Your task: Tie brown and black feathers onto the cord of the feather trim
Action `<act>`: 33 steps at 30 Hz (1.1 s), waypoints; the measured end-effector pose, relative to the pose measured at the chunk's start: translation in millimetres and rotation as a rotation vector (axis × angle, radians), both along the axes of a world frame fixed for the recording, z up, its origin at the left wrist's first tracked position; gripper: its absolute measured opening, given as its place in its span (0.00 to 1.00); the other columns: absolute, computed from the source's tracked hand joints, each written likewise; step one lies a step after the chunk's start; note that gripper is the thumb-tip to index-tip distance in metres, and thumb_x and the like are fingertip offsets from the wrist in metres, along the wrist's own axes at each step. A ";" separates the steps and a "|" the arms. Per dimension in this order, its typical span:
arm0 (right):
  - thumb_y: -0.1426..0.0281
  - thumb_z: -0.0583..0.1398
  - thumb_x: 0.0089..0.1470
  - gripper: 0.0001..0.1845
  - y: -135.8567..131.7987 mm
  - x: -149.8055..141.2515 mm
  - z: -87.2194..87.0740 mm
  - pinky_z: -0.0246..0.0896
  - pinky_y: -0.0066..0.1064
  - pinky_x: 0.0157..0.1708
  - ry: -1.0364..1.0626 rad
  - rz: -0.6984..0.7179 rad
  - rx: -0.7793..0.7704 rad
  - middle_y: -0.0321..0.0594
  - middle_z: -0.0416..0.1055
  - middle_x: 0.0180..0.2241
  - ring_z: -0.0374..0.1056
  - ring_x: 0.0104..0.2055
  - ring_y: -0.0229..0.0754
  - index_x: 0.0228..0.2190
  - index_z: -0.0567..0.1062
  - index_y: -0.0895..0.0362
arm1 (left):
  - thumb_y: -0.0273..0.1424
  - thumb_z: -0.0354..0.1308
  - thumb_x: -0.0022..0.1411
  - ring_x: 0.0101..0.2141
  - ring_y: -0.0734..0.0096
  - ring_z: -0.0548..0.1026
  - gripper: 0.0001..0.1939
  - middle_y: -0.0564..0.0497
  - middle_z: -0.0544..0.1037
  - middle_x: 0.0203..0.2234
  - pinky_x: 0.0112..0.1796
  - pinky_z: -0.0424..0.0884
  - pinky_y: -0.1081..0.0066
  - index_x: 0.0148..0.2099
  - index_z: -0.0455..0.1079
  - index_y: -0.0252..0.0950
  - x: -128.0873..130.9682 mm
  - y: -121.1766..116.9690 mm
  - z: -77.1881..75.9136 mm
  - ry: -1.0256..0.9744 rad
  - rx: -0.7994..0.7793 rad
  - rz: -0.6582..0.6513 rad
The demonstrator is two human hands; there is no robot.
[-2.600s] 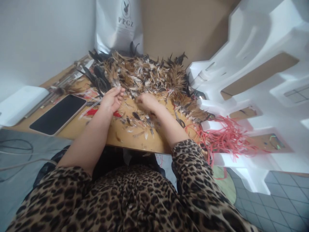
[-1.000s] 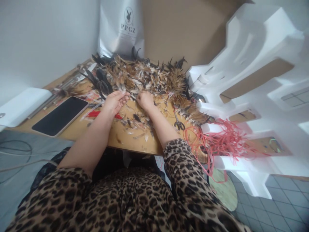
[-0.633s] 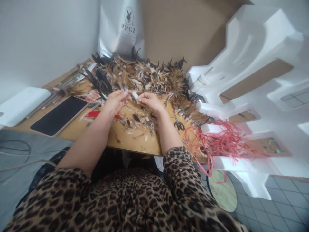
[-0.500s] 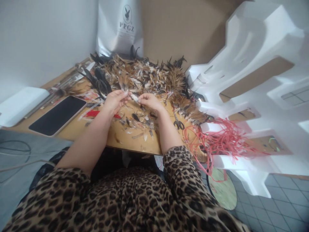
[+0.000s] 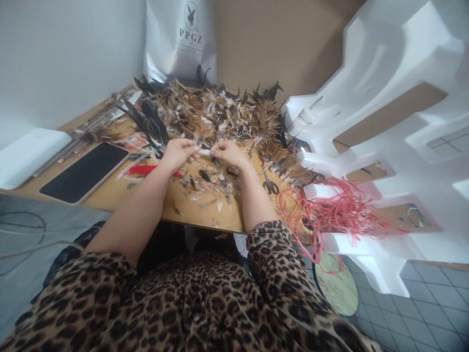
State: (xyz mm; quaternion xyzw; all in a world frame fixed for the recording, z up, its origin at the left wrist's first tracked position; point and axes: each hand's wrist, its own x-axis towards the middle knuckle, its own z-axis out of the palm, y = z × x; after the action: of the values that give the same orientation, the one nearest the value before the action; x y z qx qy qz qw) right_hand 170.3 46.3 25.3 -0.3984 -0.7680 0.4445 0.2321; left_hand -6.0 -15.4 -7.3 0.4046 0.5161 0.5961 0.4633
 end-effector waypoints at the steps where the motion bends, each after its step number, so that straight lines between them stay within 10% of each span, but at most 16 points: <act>1: 0.69 0.59 0.39 0.09 1.6 -0.1 -1.9 0.53 0.24 0.27 0.022 -0.016 0.009 0.30 0.65 0.19 0.56 0.22 0.29 0.24 0.73 0.63 | 0.26 0.66 0.47 0.14 0.80 0.69 0.06 0.49 0.75 0.16 0.17 0.64 0.82 0.28 0.73 0.29 0.1 -0.5 0.3 0.033 -0.007 -0.015; 18: 0.57 0.68 0.34 0.22 6.7 -21.5 -23.6 0.49 0.20 0.20 0.545 -0.276 -0.323 0.32 0.70 0.24 0.61 0.22 0.28 0.31 0.73 0.58 | 0.23 0.65 0.49 0.20 0.82 0.72 0.05 0.46 0.77 0.22 0.22 0.66 0.84 0.26 0.71 0.27 -1.1 2.7 0.6 -0.419 -0.022 0.008; 33: 0.64 0.64 0.39 0.12 -16.7 -44.3 -24.1 0.53 0.23 0.29 0.494 -0.274 -0.130 0.28 0.66 0.20 0.57 0.24 0.29 0.23 0.71 0.59 | 0.21 0.65 0.46 0.22 0.78 0.75 0.06 0.50 0.76 0.20 0.23 0.68 0.83 0.27 0.70 0.29 3.6 0.5 0.6 -0.366 -0.041 0.030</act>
State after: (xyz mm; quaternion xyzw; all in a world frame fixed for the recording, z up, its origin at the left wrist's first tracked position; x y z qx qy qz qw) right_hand 126.1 29.6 1.2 -0.3925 -0.5971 0.5408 0.4439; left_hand -2.4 -14.9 -6.7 0.2722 0.4410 0.6560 0.5487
